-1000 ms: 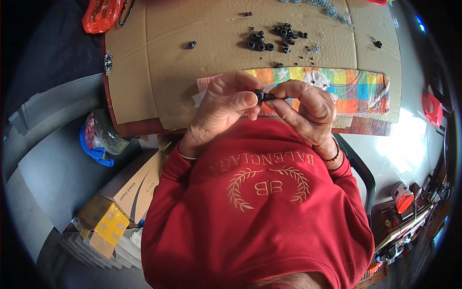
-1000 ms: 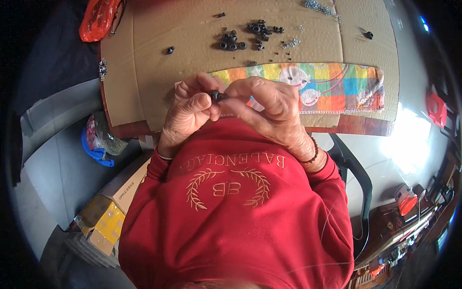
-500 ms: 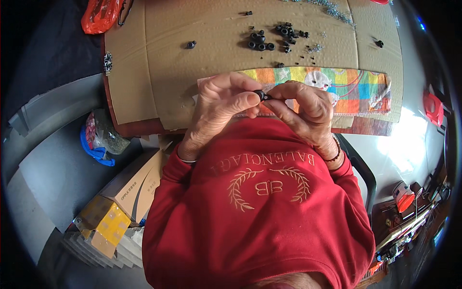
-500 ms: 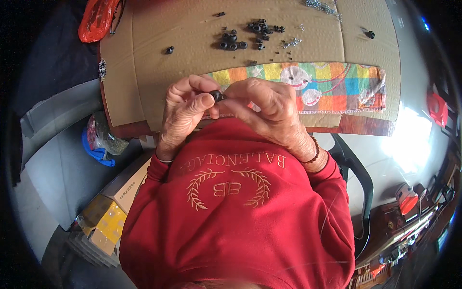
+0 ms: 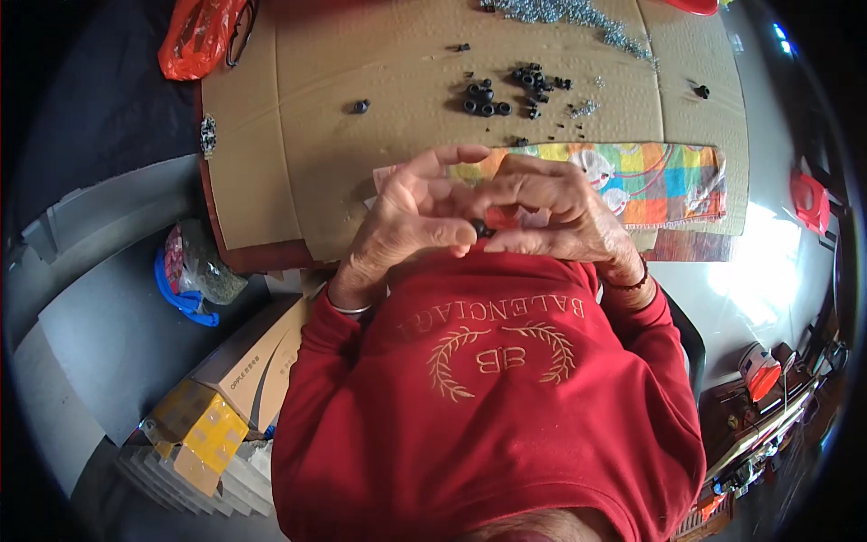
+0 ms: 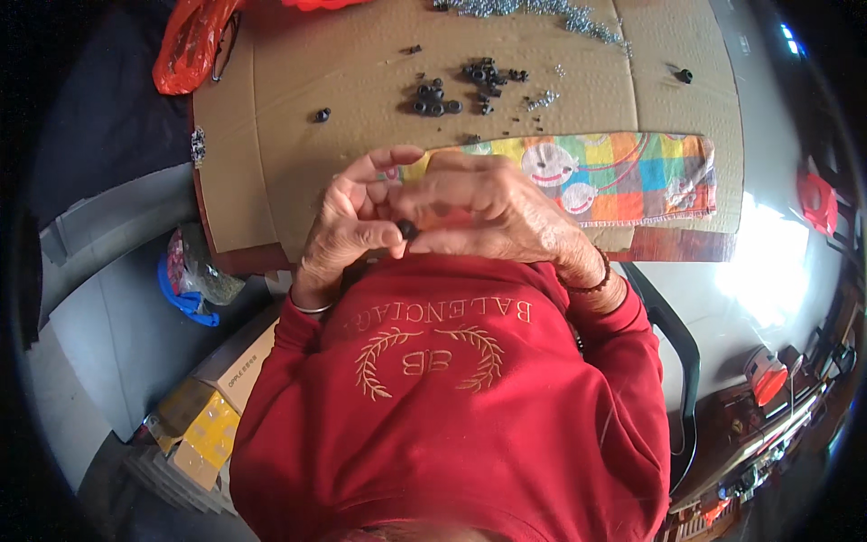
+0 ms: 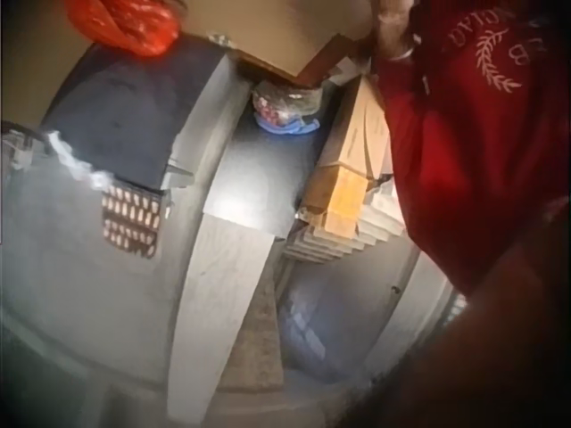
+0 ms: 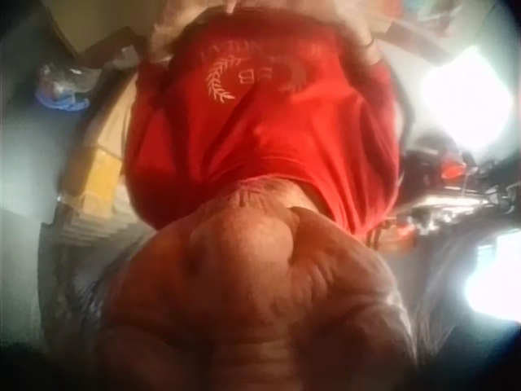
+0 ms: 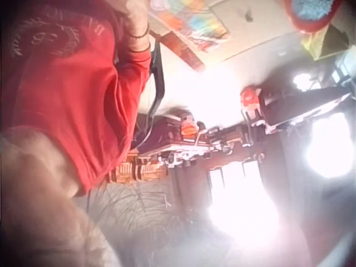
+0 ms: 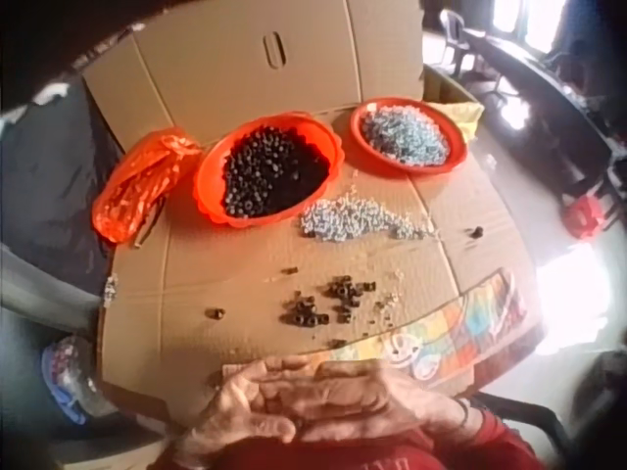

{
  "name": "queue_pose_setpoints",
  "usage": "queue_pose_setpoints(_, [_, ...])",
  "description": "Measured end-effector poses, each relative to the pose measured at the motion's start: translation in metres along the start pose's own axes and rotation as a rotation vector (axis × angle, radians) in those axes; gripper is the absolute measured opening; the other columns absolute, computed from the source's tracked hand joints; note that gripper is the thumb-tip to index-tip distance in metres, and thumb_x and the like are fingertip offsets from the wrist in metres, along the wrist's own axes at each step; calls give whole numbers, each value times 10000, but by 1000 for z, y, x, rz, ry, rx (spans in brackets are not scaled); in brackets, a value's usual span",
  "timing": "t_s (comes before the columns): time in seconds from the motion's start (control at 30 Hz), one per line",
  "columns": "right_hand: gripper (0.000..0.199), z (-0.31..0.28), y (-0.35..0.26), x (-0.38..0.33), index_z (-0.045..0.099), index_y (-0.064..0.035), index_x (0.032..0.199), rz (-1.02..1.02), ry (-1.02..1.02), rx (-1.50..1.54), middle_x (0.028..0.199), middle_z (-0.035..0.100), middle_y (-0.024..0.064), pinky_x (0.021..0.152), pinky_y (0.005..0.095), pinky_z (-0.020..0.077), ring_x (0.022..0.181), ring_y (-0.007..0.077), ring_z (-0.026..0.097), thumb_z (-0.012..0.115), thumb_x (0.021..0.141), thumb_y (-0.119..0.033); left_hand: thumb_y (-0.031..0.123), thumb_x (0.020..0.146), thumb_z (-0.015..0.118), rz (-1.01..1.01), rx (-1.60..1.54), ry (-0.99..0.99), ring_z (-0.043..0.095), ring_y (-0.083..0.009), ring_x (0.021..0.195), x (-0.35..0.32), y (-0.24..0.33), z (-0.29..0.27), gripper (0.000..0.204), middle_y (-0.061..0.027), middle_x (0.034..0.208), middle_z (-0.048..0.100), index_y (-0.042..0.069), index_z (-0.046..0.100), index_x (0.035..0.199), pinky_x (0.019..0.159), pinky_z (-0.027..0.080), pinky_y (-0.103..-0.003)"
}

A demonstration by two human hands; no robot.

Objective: The person assembles small plastic components by hand, taking plastic parts from plastic bowls and joining them together.

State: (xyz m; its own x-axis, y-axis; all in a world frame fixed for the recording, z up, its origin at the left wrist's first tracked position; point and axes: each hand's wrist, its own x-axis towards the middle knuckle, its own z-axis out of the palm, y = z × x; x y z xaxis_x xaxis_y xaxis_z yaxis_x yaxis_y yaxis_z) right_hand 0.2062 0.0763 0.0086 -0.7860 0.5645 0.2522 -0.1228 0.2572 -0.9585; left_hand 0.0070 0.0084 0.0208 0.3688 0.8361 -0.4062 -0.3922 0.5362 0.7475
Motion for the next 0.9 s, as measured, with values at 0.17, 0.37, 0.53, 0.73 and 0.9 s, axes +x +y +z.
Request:
queue_pose_setpoints(0.17, [338, -4, -7, 12, 643, -31, 982, -104, -186, 66, 873, 573, 102, 680, 342, 465, 786, 254, 570, 754, 695, -170, 20, 668, 760, -41, -47, 40, 604, -139, 780, -10, 1, 5, 661, -88, 877, 608, 4, 408, 1228, 675, 506, -249])
queue_pose_setpoints(0.37, [367, 13, -27, 15, 606, -25, 997, -114, -198, -23, 894, 596, 124, 708, 384, 473, 816, 305, 589, 754, 694, -171, 27, 714, 730, -80, -122, 92, 604, -128, 755, -39, -2, 8, 571, -80, 920, 599, 10, 428, 1198, 697, 512, -262])
queue_pose_setpoints(0.53, [408, 26, -36, 18, 598, -28, 1014, -158, -197, -67, 906, 600, 129, 673, 374, 492, 803, 290, 606, 768, 674, -176, -9, 710, 724, -140, -145, 22, 611, -124, 757, -44, 12, 5, 583, -65, 860, 616, 11, 422, 1209, 695, 513, -244])
queue_pose_setpoints(0.73, [322, 29, -31, 25, 585, -29, 942, -191, -293, -80, 851, 581, 107, 601, 356, 490, 752, 274, 599, 752, 688, -136, -41, 684, 729, -71, -179, -105, 616, -119, 753, -43, -1, -9, 609, -55, 824, 618, -2, 422, 1208, 679, 518, -236])
queue_pose_setpoints(0.9, [198, 36, -26, 28, 571, -68, 872, -194, -206, -81, 853, 576, 86, 587, 365, 477, 729, 277, 586, 701, 728, -108, -32, 650, 742, -68, -198, 15, 612, -126, 763, -38, -8, -11, 637, -55, 804, 611, -20, 424, 1202, 687, 504, -234])
